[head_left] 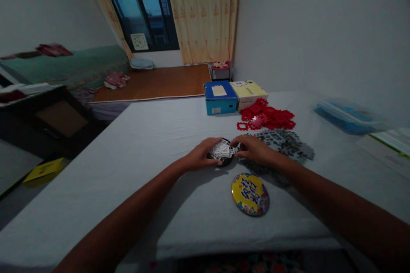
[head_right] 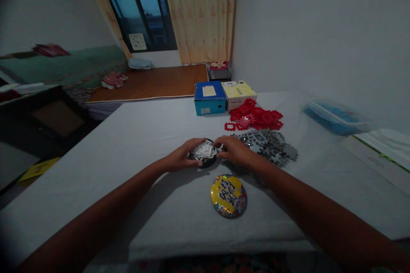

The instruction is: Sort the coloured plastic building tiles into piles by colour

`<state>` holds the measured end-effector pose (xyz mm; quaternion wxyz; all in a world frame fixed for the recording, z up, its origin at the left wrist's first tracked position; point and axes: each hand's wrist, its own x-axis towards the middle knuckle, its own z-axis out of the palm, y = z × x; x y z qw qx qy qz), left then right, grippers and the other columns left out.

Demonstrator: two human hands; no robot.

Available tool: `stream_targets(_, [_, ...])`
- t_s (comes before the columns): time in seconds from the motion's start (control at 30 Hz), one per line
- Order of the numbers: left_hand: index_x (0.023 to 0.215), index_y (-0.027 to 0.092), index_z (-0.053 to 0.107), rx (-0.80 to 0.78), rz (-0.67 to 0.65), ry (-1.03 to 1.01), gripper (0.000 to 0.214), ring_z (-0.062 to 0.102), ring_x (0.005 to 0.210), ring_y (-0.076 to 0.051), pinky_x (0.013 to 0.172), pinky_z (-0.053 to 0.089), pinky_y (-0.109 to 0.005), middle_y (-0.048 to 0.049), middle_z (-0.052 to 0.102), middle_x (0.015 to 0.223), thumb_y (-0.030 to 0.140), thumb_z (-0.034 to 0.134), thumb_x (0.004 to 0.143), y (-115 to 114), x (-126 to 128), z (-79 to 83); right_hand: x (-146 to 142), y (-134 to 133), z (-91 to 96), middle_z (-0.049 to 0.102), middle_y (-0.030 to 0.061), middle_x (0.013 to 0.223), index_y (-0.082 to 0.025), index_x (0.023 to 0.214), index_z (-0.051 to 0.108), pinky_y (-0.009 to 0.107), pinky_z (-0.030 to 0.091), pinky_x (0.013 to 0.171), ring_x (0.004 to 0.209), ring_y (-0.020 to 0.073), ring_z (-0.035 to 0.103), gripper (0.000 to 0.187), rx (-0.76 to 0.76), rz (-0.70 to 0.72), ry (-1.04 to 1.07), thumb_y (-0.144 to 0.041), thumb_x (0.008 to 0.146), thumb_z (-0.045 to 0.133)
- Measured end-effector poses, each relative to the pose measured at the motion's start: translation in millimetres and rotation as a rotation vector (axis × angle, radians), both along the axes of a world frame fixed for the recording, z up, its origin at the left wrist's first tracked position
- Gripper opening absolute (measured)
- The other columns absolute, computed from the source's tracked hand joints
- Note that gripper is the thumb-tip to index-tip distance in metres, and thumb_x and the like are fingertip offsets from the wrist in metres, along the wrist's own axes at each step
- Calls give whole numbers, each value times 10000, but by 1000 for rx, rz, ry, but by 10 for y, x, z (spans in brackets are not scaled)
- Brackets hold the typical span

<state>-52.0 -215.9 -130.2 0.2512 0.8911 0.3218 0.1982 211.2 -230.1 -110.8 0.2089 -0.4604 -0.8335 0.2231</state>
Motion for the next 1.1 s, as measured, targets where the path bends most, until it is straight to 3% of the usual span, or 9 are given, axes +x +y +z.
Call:
stream_targets(0.17, [1563, 203, 193, 29, 62, 1, 1021, 224, 1483, -328, 1185, 266, -519, -188, 229, 1610, 506, 744, 757, -86, -106, -98, -57, 10, 87, 676, 42, 1015, -214, 1047, 653, 291, 513, 707, 752, 146, 630, 307, -36, 42, 93, -103, 761, 661])
stream_targets(0.37, [1561, 180, 159, 25, 61, 30, 901, 136, 1505, -326, 1182, 246, -541, -219, 148, 1622, 480, 637, 859, -155, -46, -183, -271, 8, 59, 638, 57, 1019, -207, 1095, 673, 317, 514, 784, 808, 159, 633, 295, -30, 126, 121, -176, 803, 695])
stream_targets(0.53, [1571, 205, 108, 39, 88, 50, 894, 75, 1512, -328, 1191, 225, -536, -196, 59, 1641, 499, 596, 882, -218, -7, -222, -324, 3, 36, 619, 67, 1028, -206, 1157, 661, 324, 501, 763, 763, 156, 614, 371, 38, 96, 67, -259, 799, 737])
stream_targets(0.67, [1571, 171, 69, 52, 93, 49, 931, 63, 1513, -328, 1191, 219, -543, -224, 63, 1635, 472, 612, 878, -217, 1, -270, -398, -31, 55, 629, 68, 939, -200, 1135, 676, 314, 477, 738, 786, 187, 611, 307, 111, 86, -82, -265, 837, 704])
stream_targets(0.87, [1568, 143, 67, 30, 51, 5, 999, 68, 1509, -343, 1203, 184, -531, -247, 73, 1627, 465, 668, 837, -148, -58, -315, -458, -71, 84, 651, 111, 1020, -176, 1125, 665, 307, 455, 773, 916, 220, 620, 241, 276, 130, -277, -181, 894, 595])
stream_targets(1.1, [1562, 210, 166, 28, 109, -38, 879, 129, 1504, -336, 1186, 219, -551, -192, 157, 1629, 433, 641, 857, -163, -12, -294, -407, 5, -19, 707, 28, 900, -197, 1000, 704, 261, 452, 740, 778, 156, 627, 277, 108, 25, 42, -61, 773, 623])
